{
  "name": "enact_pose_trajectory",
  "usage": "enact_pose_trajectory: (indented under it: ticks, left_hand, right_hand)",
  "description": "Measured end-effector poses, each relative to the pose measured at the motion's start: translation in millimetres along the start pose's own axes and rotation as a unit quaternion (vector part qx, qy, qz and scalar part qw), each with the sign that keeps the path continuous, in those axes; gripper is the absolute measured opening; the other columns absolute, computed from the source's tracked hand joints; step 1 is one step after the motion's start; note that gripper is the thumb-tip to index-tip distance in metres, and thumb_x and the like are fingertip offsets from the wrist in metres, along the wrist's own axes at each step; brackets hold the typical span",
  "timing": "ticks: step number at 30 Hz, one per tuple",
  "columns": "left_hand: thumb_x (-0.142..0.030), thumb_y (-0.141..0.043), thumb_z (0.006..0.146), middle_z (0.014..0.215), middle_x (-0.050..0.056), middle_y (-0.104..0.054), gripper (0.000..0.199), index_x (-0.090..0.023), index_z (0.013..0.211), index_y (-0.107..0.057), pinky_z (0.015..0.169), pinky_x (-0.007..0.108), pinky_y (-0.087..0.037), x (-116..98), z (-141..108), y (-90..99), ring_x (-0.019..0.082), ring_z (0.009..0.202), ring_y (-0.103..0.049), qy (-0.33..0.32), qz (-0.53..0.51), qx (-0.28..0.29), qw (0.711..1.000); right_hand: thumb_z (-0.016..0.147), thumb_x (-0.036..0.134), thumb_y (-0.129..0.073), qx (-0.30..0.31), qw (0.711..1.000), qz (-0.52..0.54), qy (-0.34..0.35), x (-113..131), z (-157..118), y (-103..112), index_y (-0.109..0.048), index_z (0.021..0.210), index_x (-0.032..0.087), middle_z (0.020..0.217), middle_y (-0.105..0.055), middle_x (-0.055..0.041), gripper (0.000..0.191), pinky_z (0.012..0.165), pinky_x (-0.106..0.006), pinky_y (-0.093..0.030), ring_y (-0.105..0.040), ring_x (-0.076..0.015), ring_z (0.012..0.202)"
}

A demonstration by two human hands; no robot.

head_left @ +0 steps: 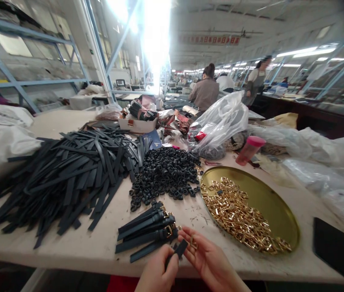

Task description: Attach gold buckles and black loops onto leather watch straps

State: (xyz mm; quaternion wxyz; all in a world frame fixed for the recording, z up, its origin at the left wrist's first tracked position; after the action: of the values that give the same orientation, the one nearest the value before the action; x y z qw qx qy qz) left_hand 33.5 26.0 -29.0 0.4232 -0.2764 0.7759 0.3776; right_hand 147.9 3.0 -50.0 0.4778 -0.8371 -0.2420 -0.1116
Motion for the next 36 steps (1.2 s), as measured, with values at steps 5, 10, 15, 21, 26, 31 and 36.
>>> enact_pose_trajectory:
  ticks: [5, 10, 15, 21, 26, 31, 36]
  left_hand:
    - [-0.034, -0.04, 0.077, 0.049, -0.006, -0.041, 0.019, -0.021, 0.063, -0.041, 0.048, 0.022, -0.029, 4, 13, -7.2, 0.011, 0.048, -0.041, -0.002, -0.03, 0.031, 0.999]
    - [-0.043, -0.043, 0.073, 0.039, -0.008, -0.036, 0.027, -0.021, 0.059, -0.04, 0.041, 0.019, -0.02, 30, 17, -26.0, 0.007, 0.037, -0.028, 0.125, -0.197, 0.121, 0.965]
    - [-0.05, -0.051, 0.071, 0.051, -0.003, -0.047, 0.032, -0.017, 0.068, -0.052, 0.042, 0.019, -0.023, 30, 10, -21.9, 0.006, 0.041, -0.032, 0.12, -0.261, 0.169, 0.943]
    - [-0.048, -0.047, 0.074, 0.046, -0.005, -0.041, 0.032, -0.021, 0.059, -0.04, 0.044, 0.021, -0.026, 28, 18, -17.3, 0.01, 0.043, -0.038, 0.07, -0.179, 0.015, 0.981]
    - [-0.031, -0.038, 0.082, 0.082, 0.007, -0.062, 0.019, -0.019, 0.076, -0.052, 0.072, 0.027, -0.039, -5, 9, -8.4, 0.019, 0.076, -0.056, -0.069, -0.02, -0.023, 0.997]
    - [-0.03, -0.037, 0.083, 0.108, 0.011, -0.06, 0.019, -0.019, 0.086, -0.053, 0.084, 0.028, -0.038, -11, 3, -6.1, 0.022, 0.096, -0.055, -0.081, -0.048, 0.005, 0.996]
    - [-0.036, -0.044, 0.081, 0.079, 0.004, -0.062, 0.02, -0.018, 0.078, -0.052, 0.068, 0.025, -0.04, -2, 1, -4.0, 0.017, 0.073, -0.055, -0.06, -0.045, -0.029, 0.997]
  right_hand:
    - [0.07, 0.025, -0.068, 0.0, 0.999, -0.036, -0.01, -4, 7, -3, -0.061, 0.1, 0.013, 0.1, -0.069, -0.011, 0.033, 0.075, -0.029, -0.05, -0.065, -0.0197, 0.087]
    - [0.069, 0.032, -0.069, -0.023, 0.999, -0.027, 0.0, -9, 17, -1, -0.062, 0.101, 0.018, 0.103, -0.068, -0.0061, 0.036, 0.073, -0.029, -0.05, -0.065, -0.0177, 0.085]
    - [0.059, 0.039, -0.074, -0.049, 0.999, -0.007, 0.004, -14, 19, -9, -0.068, 0.086, 0.012, 0.088, -0.072, -0.0074, 0.038, 0.07, -0.026, -0.051, -0.065, -0.0166, 0.076]
    - [0.047, 0.026, -0.082, -0.058, 0.997, -0.03, 0.05, -7, 14, -9, -0.065, 0.088, 0.016, 0.086, -0.072, -0.0056, 0.046, 0.074, -0.025, -0.05, -0.065, -0.0162, 0.08]
    - [0.049, 0.032, -0.082, -0.074, 0.988, -0.068, 0.115, -14, 15, -2, -0.059, 0.094, 0.021, 0.086, -0.07, -0.0014, 0.052, 0.074, -0.023, -0.048, -0.063, -0.0139, 0.082]
    - [0.059, 0.036, -0.076, -0.037, 0.983, -0.124, 0.129, -22, 14, 2, -0.056, 0.099, 0.021, 0.083, -0.07, -0.0027, 0.048, 0.071, -0.026, -0.047, -0.063, -0.0157, 0.075]
    - [0.057, 0.037, -0.076, -0.035, 0.964, -0.219, 0.145, -11, 1, 0, -0.066, 0.078, 0.016, 0.078, -0.069, -0.0035, 0.032, 0.074, -0.026, -0.045, -0.06, -0.0175, 0.077]
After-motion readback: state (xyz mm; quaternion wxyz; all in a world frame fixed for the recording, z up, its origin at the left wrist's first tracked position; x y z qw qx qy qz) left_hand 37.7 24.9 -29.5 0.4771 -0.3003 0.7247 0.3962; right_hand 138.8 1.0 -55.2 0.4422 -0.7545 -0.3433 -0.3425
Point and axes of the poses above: each hand's wrist, its own z-axis towards the middle knuckle, its own y-axis out of the back of the hand, x = y × z, the point moved 7 cm from there along z, towards the middle knuckle
